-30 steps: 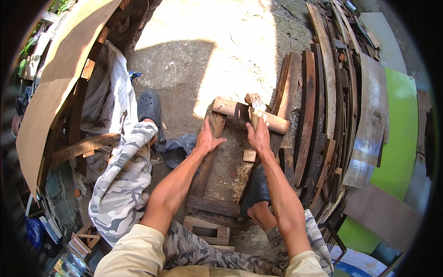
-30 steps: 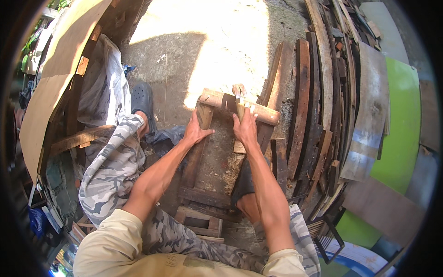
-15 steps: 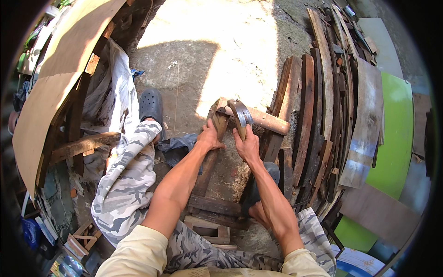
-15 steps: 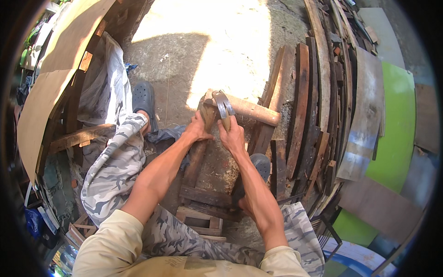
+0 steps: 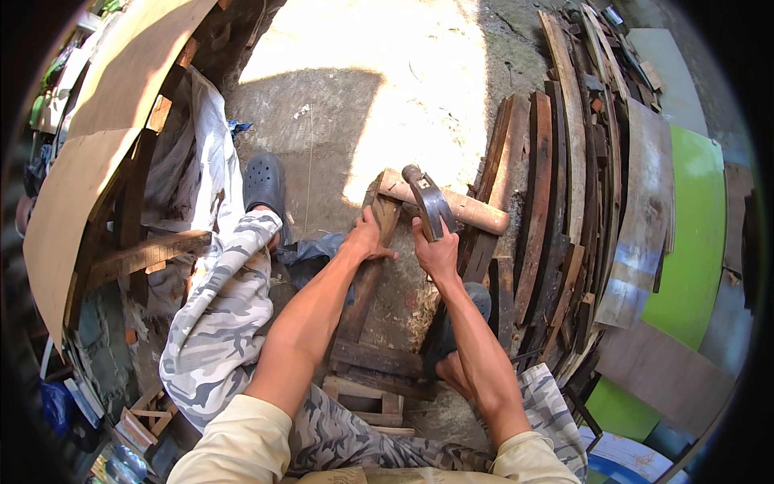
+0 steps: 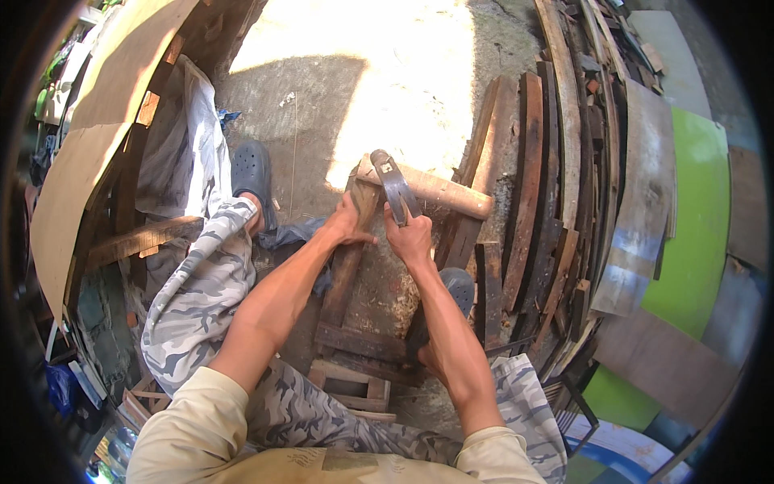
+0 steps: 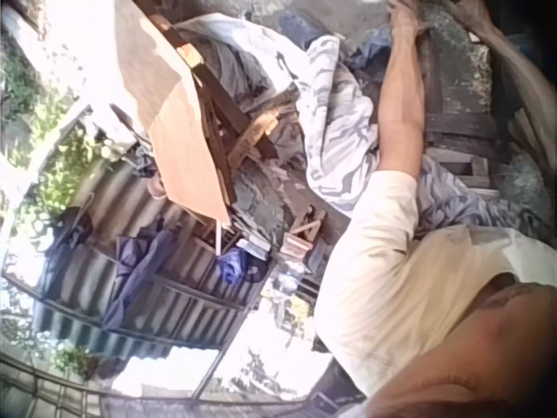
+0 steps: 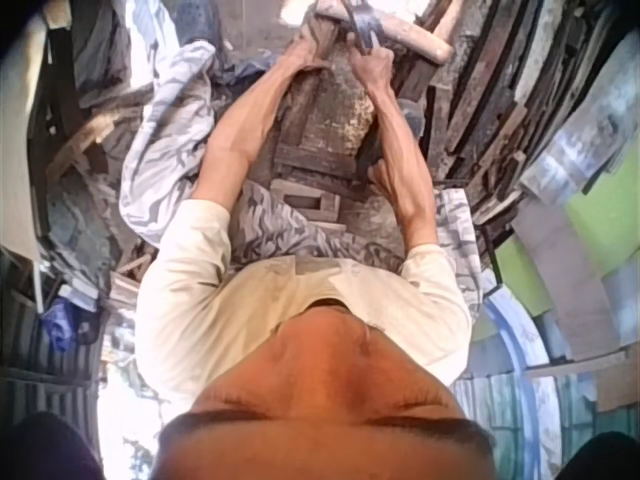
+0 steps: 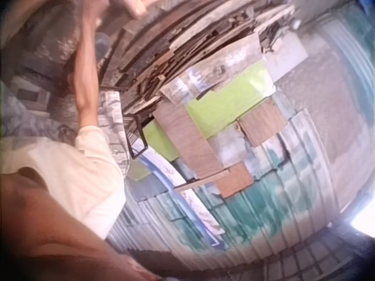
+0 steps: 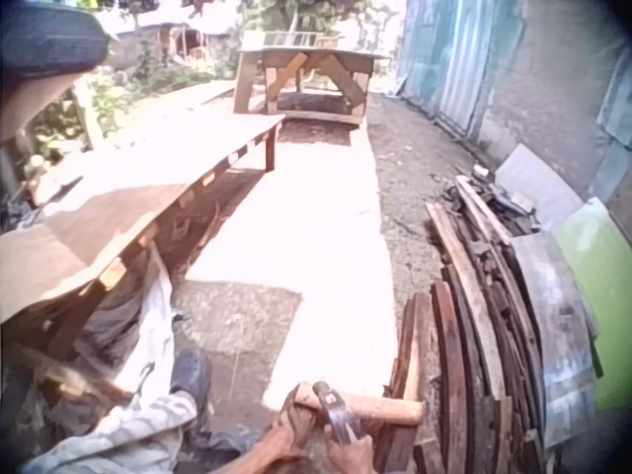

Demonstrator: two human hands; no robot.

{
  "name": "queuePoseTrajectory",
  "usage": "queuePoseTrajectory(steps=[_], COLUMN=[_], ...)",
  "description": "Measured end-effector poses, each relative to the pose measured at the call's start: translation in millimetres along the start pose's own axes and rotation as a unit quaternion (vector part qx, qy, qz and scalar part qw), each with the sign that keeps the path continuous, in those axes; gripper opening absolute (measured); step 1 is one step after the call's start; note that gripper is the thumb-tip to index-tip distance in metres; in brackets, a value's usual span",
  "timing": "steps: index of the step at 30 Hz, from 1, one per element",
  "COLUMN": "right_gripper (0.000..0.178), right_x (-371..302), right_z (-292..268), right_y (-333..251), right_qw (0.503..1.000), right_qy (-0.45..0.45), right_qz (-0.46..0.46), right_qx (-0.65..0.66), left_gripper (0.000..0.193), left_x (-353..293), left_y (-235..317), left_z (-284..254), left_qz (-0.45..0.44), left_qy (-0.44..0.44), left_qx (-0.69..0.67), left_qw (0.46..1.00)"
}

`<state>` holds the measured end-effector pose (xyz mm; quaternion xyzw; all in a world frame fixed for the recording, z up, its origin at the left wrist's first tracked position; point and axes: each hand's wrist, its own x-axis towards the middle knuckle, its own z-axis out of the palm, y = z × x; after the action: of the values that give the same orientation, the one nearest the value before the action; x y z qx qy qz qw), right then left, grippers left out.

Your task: The person sits on the ground and uses a hammer to drive nails into a small wooden frame. They repeatedly position the frame, hammer nails, and adjust the wood pieces to assemble the structure.

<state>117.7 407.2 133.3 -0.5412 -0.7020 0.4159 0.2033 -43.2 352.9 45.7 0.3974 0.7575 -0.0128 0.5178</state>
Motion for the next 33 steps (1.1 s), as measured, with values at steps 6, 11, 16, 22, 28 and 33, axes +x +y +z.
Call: queuePoseTrajectory(steps=[6,11,16,22,28,33], right_gripper=[0.023,0.025,0.025,0.024,0.024,0.024], right_x=[13,4,11,-5,-9,-8], right_z=[-10,-2,-3,17,3,19], right_y=[-14,1,-15,7,-8,25], right_qw=[0.998,0.998,0.998,0.997,1.0,0.997], right_qy=[-0.04,-0.043,-0.027,0.047,0.023,0.055], right_qz=[0.034,0.004,0.041,-0.047,0.007,-0.057], right_qx=[-0.02,-0.038,-0.041,0.027,-0.018,-0.004], left_gripper=[0.142,0.143,0.144,0.145,0.145,0.144], left_x=[-4,-5,-5,-3,-12,-6], left_y=[-2,9,7,13,13,16], left_z=[-3,-9,-11,-7,-11,-12], left_qz=[-0.006,-0.02,-0.025,-0.044,-0.05,-0.042], left_qy=[-0.015,-0.032,-0.04,-0.053,-0.065,-0.062], left_qx=[-0.001,0.006,0.011,0.017,0.036,0.028], left_qw=[1.0,0.999,0.999,0.997,0.996,0.997])
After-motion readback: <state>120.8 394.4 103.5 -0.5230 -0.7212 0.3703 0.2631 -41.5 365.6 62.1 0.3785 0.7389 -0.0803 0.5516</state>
